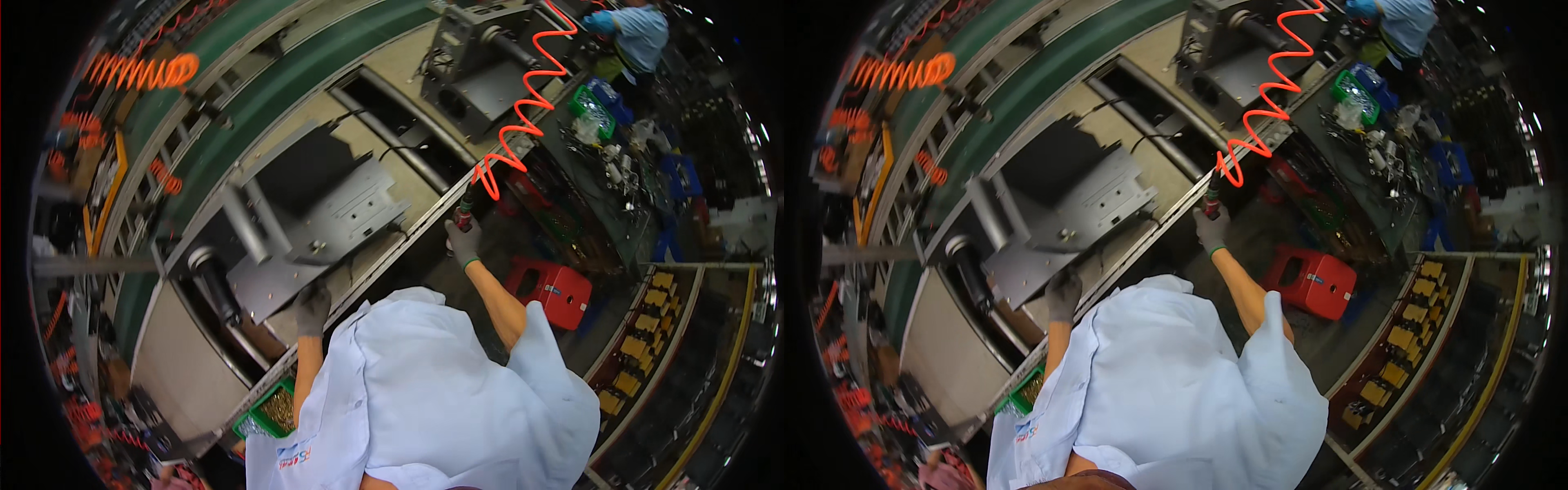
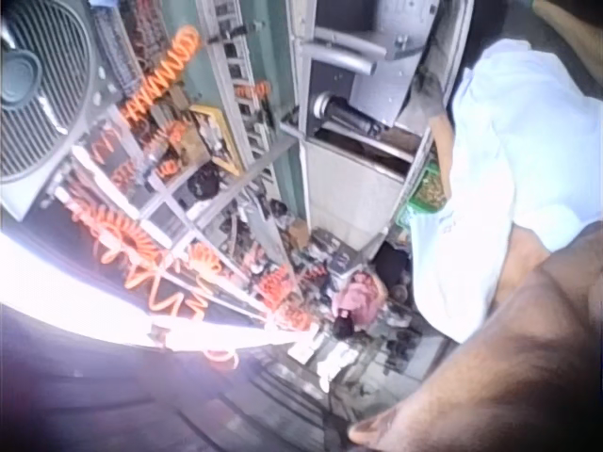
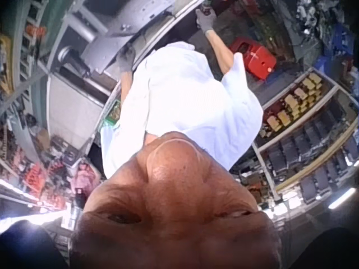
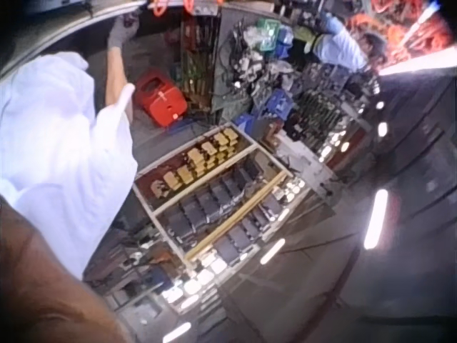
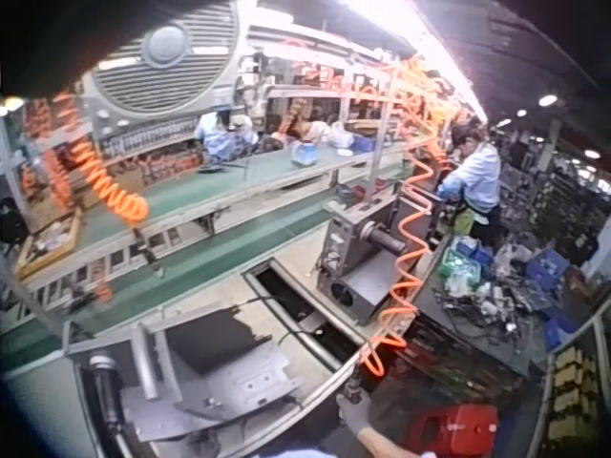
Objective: Assembling a metal housing unit using a pneumatic screwdriver.
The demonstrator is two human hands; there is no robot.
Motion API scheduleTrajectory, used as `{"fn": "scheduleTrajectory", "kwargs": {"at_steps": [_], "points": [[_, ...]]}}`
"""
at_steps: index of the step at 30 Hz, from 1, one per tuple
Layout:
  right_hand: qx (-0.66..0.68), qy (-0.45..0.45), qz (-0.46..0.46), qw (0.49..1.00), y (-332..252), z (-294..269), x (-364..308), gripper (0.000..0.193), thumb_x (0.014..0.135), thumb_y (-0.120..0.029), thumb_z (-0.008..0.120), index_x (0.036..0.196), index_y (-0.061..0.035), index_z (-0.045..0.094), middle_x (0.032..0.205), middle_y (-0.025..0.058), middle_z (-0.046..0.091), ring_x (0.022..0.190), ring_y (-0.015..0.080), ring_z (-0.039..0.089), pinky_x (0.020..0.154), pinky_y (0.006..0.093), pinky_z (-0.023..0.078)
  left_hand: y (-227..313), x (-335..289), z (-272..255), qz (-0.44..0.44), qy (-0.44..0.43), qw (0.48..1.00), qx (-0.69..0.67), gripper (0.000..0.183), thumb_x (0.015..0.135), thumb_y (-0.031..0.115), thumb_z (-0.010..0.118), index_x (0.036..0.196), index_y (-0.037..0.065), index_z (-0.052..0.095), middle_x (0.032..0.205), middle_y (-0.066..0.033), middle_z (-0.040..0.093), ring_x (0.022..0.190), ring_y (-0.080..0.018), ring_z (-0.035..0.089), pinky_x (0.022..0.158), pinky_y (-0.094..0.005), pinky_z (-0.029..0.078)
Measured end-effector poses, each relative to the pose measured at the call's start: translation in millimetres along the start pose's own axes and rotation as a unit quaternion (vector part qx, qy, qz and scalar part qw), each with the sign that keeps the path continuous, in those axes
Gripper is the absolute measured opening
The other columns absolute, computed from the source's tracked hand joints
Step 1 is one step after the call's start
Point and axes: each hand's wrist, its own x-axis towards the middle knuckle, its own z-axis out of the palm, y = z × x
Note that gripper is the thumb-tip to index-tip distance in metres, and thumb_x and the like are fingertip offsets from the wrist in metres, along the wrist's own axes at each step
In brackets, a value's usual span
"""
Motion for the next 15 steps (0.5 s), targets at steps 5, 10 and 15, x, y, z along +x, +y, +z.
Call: {"fn": "scheduleTrajectory", "kwargs": {"at_steps": [5,10,15], "points": [[-0.046,0.151,-0.026,0.987,70.4,-80.0,117.5,0.032,0.070,-0.010,0.072,0.099,-0.0046,0.061,0.084,0.0021,0.062,0.077,0.0136,0.058,0.075,0.0300,0.047,-22.3,-1.2,36.0,0.053,-0.019,0.996,0.076,0.022,0.084,0.012,0.055,0.101,0.003,0.065,0.107,-0.0130,0.066,0.109,-0.0295,0.058,0.083,-0.0399,0.048],[-0.017,0.268,-0.027,0.963,57.3,-121.9,214.0,0.034,0.069,-0.002,0.066,0.103,-0.0044,0.059,0.091,0.0061,0.062,0.079,0.0188,0.059,0.076,0.0330,0.048,-38.2,-9.0,62.7,0.081,0.032,0.990,0.110,0.023,0.091,0.022,0.054,0.104,0.007,0.065,0.112,-0.0073,0.065,0.106,-0.0237,0.059,0.081,-0.0367,0.050],[-0.045,0.232,0.022,0.971,60.4,-138.5,299.9,0.031,0.067,-0.005,0.069,0.097,-0.0040,0.062,0.084,0.0057,0.065,0.072,0.0172,0.060,0.069,0.0324,0.048,-38.5,-5.9,68.1,0.075,0.002,0.988,0.133,0.032,0.095,0.017,0.044,0.123,0.007,0.057,0.125,-0.0070,0.060,0.112,-0.0214,0.057,0.083,-0.0336,0.050]]}}
